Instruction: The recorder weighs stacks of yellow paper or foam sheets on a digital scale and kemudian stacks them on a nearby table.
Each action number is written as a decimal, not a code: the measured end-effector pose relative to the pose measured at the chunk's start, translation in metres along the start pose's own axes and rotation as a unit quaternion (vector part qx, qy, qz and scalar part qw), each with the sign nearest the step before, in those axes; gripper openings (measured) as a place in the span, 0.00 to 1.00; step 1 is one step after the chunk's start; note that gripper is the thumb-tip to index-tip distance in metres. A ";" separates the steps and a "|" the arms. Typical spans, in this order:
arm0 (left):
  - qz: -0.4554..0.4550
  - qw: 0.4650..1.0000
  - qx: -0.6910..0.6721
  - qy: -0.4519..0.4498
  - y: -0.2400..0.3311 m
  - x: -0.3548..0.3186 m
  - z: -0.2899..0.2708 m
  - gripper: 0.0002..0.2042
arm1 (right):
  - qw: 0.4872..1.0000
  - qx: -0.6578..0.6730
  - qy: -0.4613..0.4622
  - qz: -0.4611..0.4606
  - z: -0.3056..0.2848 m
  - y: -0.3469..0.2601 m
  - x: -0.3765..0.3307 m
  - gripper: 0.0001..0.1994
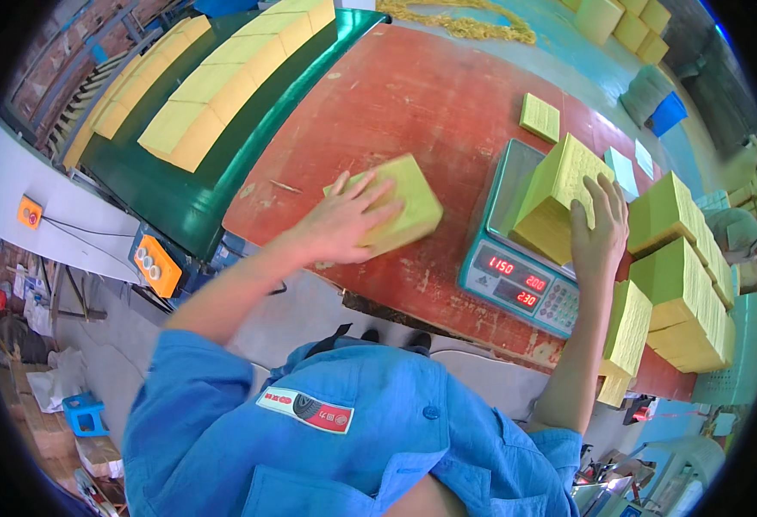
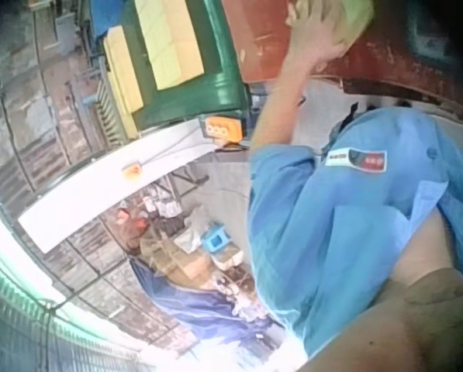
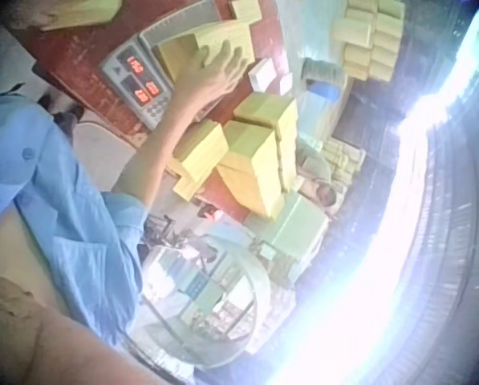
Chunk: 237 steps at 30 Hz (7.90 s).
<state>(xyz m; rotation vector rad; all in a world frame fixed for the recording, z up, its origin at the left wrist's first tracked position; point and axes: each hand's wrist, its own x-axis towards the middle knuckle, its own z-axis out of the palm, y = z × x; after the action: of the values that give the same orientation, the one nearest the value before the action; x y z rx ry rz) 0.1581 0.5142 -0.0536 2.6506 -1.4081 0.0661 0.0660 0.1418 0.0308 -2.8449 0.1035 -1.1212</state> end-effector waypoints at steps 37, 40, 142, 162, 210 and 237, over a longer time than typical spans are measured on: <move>-0.354 0.377 -0.845 0.134 0.075 -0.137 0.023 0.30 | 0.668 0.598 -0.321 0.306 0.045 -0.159 -0.167 0.29; -0.233 0.597 -0.759 0.116 0.086 -0.094 -0.022 0.23 | 0.577 0.650 -0.347 0.354 0.016 -0.130 -0.153 0.31; -0.362 0.594 -0.699 0.166 0.149 -0.096 0.062 0.12 | 0.606 0.601 -0.023 0.521 -0.066 -0.103 -0.321 0.10; -0.327 0.598 -0.724 0.104 0.271 -0.031 0.076 0.13 | 0.656 0.555 -0.045 0.509 -0.137 0.006 -0.368 0.10; 0.050 0.929 -0.352 0.098 0.138 0.294 -0.130 0.24 | 0.606 0.579 -0.127 0.531 -0.050 0.038 -0.294 0.11; 0.109 0.972 -0.168 0.124 0.155 0.287 -0.152 0.13 | 0.637 0.536 -0.188 0.522 -0.031 0.045 -0.303 0.10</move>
<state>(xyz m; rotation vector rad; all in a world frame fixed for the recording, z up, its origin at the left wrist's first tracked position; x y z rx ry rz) 0.1948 0.2142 0.1425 2.1285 -1.4695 0.1592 -0.1776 0.1234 -0.1563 -1.3710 0.6690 -0.1224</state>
